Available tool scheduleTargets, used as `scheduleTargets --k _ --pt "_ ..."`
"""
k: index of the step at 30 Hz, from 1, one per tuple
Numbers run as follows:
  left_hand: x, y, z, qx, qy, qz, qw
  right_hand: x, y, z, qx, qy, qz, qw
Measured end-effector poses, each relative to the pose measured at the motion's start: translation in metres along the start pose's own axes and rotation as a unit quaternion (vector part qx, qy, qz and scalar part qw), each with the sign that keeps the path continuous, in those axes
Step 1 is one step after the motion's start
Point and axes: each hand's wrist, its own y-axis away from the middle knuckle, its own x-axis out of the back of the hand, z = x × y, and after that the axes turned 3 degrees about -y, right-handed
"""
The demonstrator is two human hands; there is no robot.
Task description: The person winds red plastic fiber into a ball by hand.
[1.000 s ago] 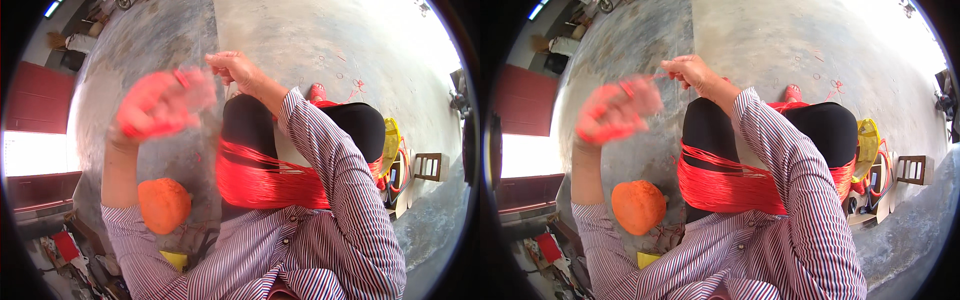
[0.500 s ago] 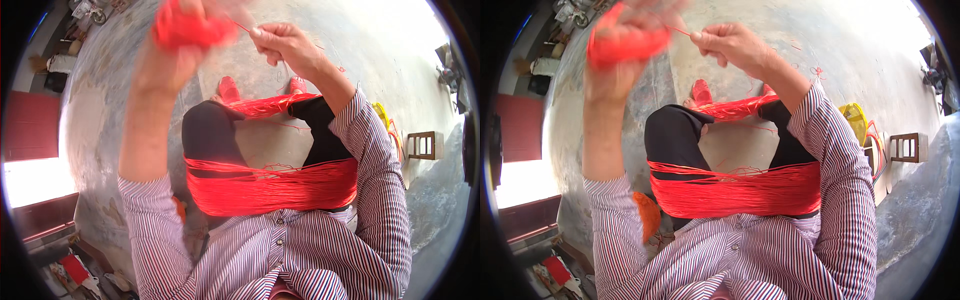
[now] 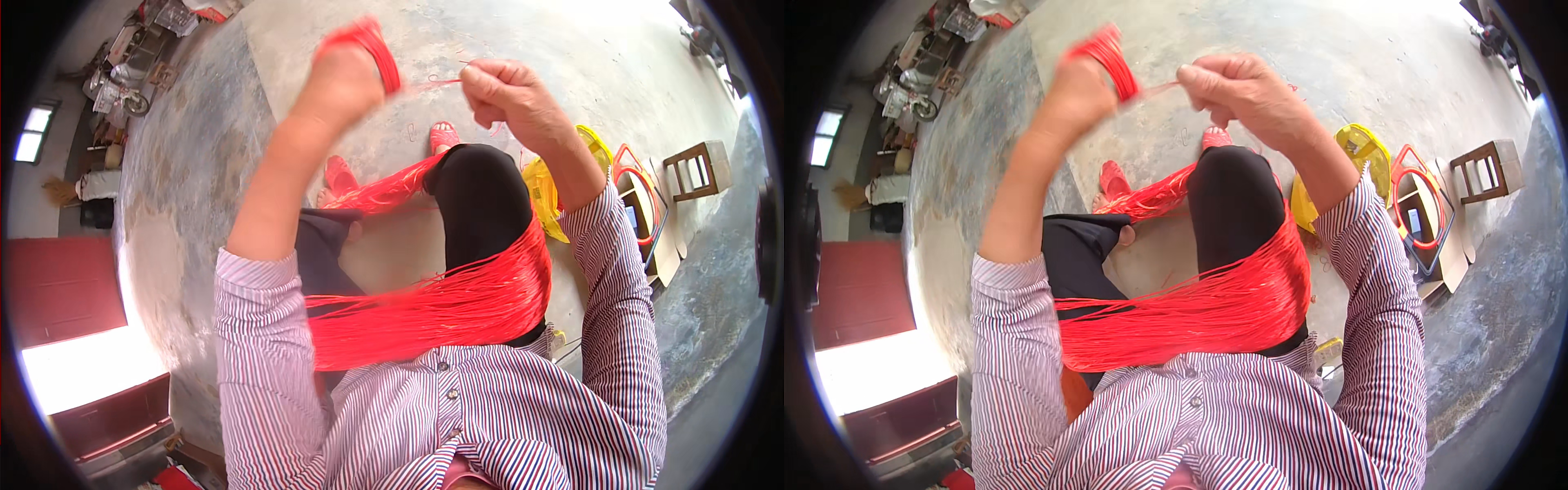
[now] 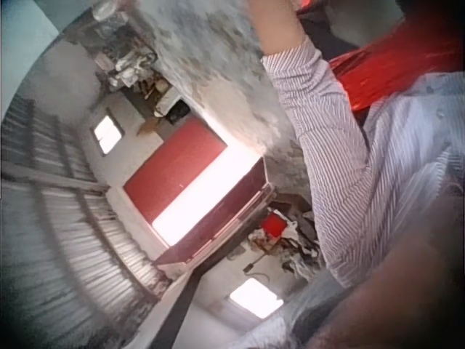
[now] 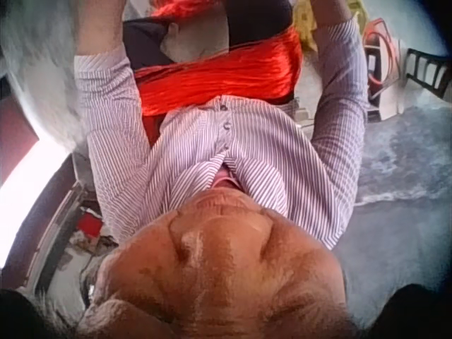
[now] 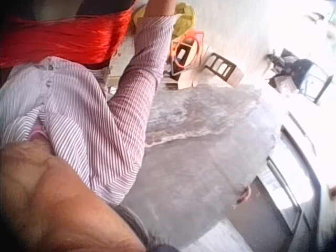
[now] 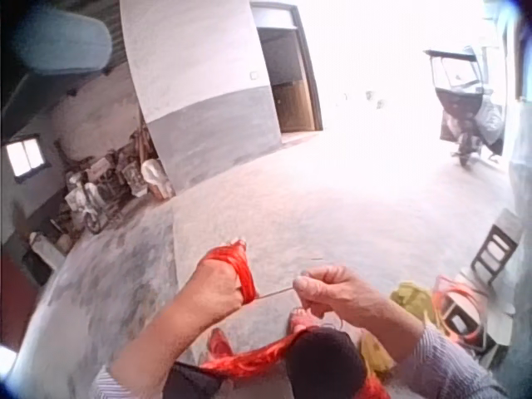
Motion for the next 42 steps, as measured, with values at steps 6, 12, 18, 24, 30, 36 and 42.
scheduleTargets --k 6,12,18,24,30,36,42 --pt "0.013 0.005 0.068 -0.072 0.417 -0.362 0.831 0.026 0.035 0.011 -0.021 -0.037 0.076 0.996" --pt "-0.025 0.029 0.031 -0.099 -0.232 -0.153 0.955 0.005 0.038 -0.015 -0.051 -0.088 -0.043 0.994" --pt "0.057 0.039 0.058 0.012 0.258 -0.349 0.901 -0.044 0.025 -0.016 -0.146 -0.189 -0.019 0.971" --pt "0.090 0.098 -0.023 0.018 -0.271 -0.222 0.937 -0.106 -0.012 -0.017 -0.150 -0.200 -0.190 0.949" --pt "0.174 0.160 0.013 0.101 0.447 -0.273 0.846 -0.182 -0.064 0.004 -0.132 -0.237 -0.180 0.945" --pt "0.221 0.173 -0.061 0.247 0.389 0.350 0.815 -0.267 -0.093 0.028 -0.147 -0.186 -0.209 0.949" --pt "0.202 0.199 -0.022 0.231 0.035 -0.447 0.864 -0.242 -0.126 0.016 -0.067 -0.191 -0.180 0.963"
